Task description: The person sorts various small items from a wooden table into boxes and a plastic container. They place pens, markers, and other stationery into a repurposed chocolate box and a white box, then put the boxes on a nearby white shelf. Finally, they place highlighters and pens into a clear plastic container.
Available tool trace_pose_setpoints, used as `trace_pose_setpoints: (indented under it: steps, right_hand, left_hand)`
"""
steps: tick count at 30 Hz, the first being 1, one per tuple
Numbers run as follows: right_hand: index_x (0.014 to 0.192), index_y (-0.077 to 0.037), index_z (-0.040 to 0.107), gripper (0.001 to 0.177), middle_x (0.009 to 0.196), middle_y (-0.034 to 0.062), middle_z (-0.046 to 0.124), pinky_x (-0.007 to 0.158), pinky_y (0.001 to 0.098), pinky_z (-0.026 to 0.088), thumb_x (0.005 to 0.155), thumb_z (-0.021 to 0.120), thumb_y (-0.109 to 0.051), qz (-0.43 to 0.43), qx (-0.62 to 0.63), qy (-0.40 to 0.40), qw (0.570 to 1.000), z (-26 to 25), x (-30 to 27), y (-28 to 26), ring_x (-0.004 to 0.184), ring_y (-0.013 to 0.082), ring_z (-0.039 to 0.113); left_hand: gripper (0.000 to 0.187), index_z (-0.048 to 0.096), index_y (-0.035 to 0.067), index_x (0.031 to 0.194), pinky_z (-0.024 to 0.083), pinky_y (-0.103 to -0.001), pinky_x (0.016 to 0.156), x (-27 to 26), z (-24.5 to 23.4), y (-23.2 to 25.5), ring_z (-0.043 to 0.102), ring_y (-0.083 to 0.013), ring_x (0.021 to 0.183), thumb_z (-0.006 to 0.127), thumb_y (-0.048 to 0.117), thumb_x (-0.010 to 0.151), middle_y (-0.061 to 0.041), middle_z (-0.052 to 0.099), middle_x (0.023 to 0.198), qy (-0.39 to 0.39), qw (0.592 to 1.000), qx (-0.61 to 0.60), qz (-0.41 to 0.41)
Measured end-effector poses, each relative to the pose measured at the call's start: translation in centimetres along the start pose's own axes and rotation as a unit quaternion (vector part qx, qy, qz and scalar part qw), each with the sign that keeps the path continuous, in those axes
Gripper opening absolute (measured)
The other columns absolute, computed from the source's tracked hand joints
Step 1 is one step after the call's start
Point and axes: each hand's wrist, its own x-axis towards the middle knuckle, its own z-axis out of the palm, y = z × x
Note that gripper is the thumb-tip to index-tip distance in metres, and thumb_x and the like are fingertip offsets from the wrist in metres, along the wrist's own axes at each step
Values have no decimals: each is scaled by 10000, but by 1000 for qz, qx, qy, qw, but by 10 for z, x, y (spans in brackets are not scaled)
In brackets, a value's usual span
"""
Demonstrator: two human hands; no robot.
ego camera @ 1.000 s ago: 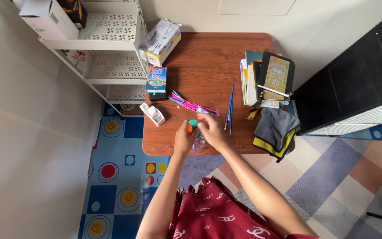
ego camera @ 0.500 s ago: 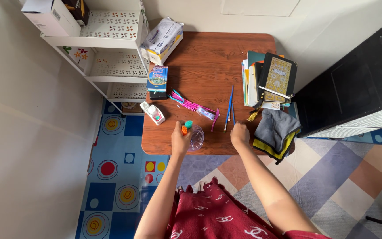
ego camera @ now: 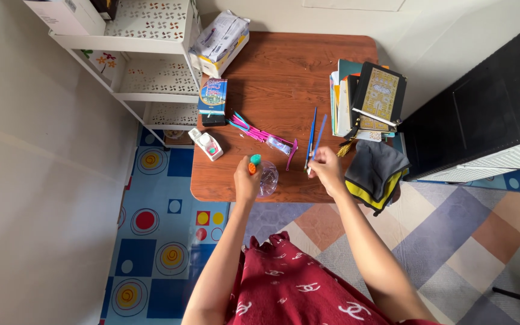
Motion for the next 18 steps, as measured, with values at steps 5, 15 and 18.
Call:
trace_pose_setpoints:
  steps: [5, 15, 18]
  right_hand:
    - [1076, 12, 621, 276, 867, 143, 674, 574, 267, 608, 822, 726, -19, -51, 33, -82, 995, 27, -10, -15, 708, 179, 691]
    - [868, -18, 721, 44, 1002, 122, 627, 697, 384, 599, 840, 707, -49, -265, -284, -96, 916, 63, 4, 22, 898, 312, 663]
    - [876, 10, 693, 47, 1063, 153, 619, 785, 456, 598, 857, 711, -28, -299, -350, -100, 882, 74, -10, 8, 992, 400, 665]
  left_hand:
    - [244, 617, 146, 1040, 514, -504, 888, 6, 14, -24, 654, -378, 1016, 698, 289, 860, -153, 635, 979, -36, 999, -14, -32]
    - [348, 606, 108, 1077, 492, -518, 934, 4, 4, -12, 621, -434, 1064, 731, 384, 905, -192, 611, 1031, -98, 995, -33, -14]
    - [307, 639, 168, 1115, 500, -499, 947, 10, 8, -19, 625, -407, 1085, 726, 388, 921, -170, 615, 1037, -109, 994, -31, -9]
